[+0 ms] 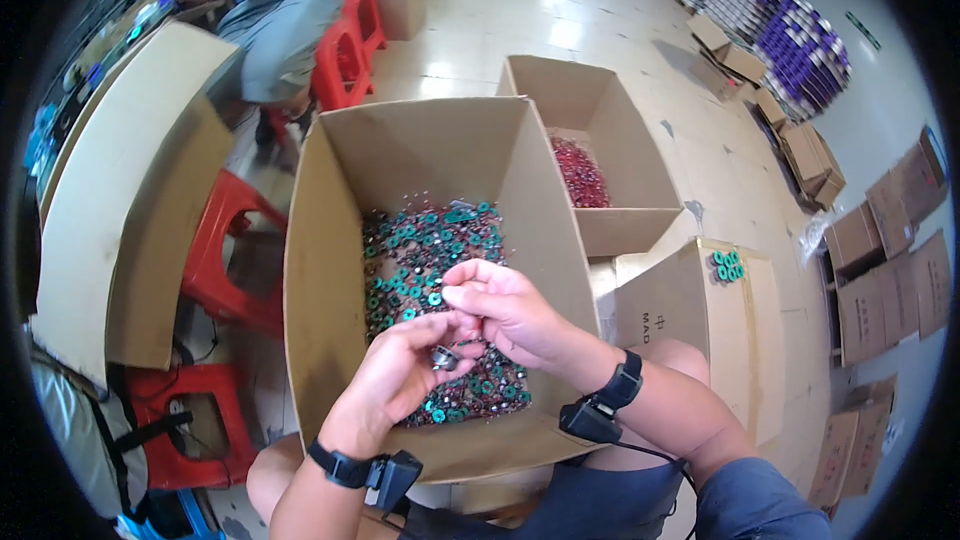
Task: Sorting and inspecting green and red plastic ring-like parts from a large cardboard box on a factory floor.
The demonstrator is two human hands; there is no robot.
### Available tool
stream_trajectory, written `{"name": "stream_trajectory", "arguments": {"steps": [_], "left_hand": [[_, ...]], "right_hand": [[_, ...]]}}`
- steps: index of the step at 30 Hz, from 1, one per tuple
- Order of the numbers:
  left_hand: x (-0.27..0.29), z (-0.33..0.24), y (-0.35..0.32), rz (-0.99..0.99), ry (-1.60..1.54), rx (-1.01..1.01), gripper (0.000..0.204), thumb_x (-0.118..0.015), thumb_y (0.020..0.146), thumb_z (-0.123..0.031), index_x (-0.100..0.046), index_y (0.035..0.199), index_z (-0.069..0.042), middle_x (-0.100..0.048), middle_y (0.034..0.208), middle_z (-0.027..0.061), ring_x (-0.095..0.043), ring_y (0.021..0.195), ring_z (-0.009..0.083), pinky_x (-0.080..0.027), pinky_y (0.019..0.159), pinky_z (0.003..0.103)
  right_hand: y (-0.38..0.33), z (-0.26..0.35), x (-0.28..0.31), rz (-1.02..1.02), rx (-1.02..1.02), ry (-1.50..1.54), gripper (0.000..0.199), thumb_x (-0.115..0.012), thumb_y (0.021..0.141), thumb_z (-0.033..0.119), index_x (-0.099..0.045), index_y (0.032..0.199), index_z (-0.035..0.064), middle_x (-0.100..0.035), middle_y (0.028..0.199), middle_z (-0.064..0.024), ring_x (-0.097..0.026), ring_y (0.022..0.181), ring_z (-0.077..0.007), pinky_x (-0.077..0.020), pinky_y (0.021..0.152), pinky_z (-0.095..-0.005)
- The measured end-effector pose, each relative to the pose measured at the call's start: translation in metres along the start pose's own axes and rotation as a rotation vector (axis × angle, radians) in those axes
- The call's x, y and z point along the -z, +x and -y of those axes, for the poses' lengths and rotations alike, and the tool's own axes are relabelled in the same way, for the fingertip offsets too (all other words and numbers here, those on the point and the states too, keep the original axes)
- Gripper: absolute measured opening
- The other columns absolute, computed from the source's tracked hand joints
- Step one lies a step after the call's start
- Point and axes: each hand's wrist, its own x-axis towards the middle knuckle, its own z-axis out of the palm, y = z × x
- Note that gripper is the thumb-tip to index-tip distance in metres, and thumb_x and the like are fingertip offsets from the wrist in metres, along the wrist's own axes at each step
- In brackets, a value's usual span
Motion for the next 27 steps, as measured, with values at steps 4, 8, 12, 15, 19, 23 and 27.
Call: {"name": "stream_trajectory", "arguments": {"steps": [4, 8, 12, 15, 19, 23, 27], "left_hand": [[-0.004, 0.001, 0.003, -0.072, -0.089, -0.042, 0.026, -0.046, 0.096, -0.001, -0.052, 0.12, 0.008, -0.061, 0.111, 0.0189, -0.063, 0.102, 0.0263, -0.054, 0.092, 0.036], [-0.001, -0.004, 0.001, -0.113, -0.107, -0.089, 0.022, -0.049, 0.097, -0.004, -0.053, 0.115, 0.007, -0.062, 0.111, 0.0193, -0.064, 0.102, 0.0264, -0.055, 0.092, 0.036], [0.0, -0.009, 0.002, -0.04, -0.027, -0.048, 0.023, -0.05, 0.1, -0.015, -0.056, 0.111, 0.005, -0.065, 0.102, 0.0168, -0.068, 0.095, 0.026, -0.057, 0.088, 0.036], [0.0, -0.012, 0.003, -0.055, 0.028, -0.021, 0.028, -0.051, 0.1, -0.02, -0.056, 0.111, 0.004, -0.066, 0.1, 0.0167, -0.069, 0.088, 0.0267, -0.059, 0.082, 0.034], [-0.004, -0.005, 0.005, -0.066, 0.123, -0.12, 0.026, -0.055, 0.098, -0.015, -0.052, 0.117, 0.002, -0.067, 0.099, 0.0168, -0.07, 0.086, 0.0251, -0.059, 0.076, 0.033], [0.003, -0.002, 0.006, -0.125, 0.223, -0.181, 0.032, -0.059, 0.095, -0.009, -0.052, 0.124, 0.003, -0.067, 0.099, 0.0137, -0.069, 0.084, 0.0187, -0.058, 0.076, 0.029], [-0.006, 0.001, 0.005, -0.205, 0.284, -0.315, 0.036, -0.062, 0.093, -0.007, -0.055, 0.126, 0.004, -0.067, 0.101, 0.0109, -0.066, 0.081, 0.0129, -0.056, 0.075, 0.025]], "right_hand": [[-0.007, 0.02, 0.002, -0.097, 0.02, -0.437, 0.033, -0.061, 0.093, 0.009, -0.048, 0.122, 0.0013, -0.056, 0.076, 0.0044, -0.053, 0.063, -0.0028, -0.0457, 0.058, -0.0193], [-0.012, 0.033, 0.008, 0.001, 0.049, -1.106, 0.028, -0.068, 0.09, 0.012, -0.063, 0.116, 0.0037, -0.056, 0.067, 0.007, -0.05, 0.057, 0.0, -0.0447, 0.053, -0.0212], [-0.011, 0.013, 0.018, 0.068, 0.443, -1.128, 0.023, -0.072, 0.085, 0.012, -0.07, 0.107, 0.0042, -0.063, 0.07, -0.0011, -0.048, 0.051, -0.006, -0.04, 0.048, -0.0251], [-0.012, 0.021, 0.012, 0.067, 0.514, -1.29, 0.013, -0.07, 0.083, 0.009, -0.068, 0.094, 0.0023, -0.063, 0.071, -0.0065, -0.051, 0.051, -0.015, -0.044, 0.051, -0.0297], [-0.006, 0.013, 0.012, -0.028, 0.578, -1.223, 0.008, -0.067, 0.083, 0.008, -0.062, 0.084, 0.0019, -0.061, 0.074, -0.0072, -0.052, 0.052, -0.0159, -0.0434, 0.05, -0.0311], [-0.01, 0.018, 0.002, -0.082, 0.353, -1.144, 0.009, -0.067, 0.084, 0.009, -0.061, 0.086, 0.0021, -0.061, 0.072, -0.0065, -0.05, 0.052, -0.0122, -0.0402, 0.048, -0.0287], [-0.01, 0.016, 0.004, -0.097, 0.197, -0.988, 0.009, -0.064, 0.089, 0.01, -0.059, 0.088, 0.0023, -0.058, 0.069, 0.0004, -0.045, 0.055, -0.0027, -0.0357, 0.047, -0.0231]]}}
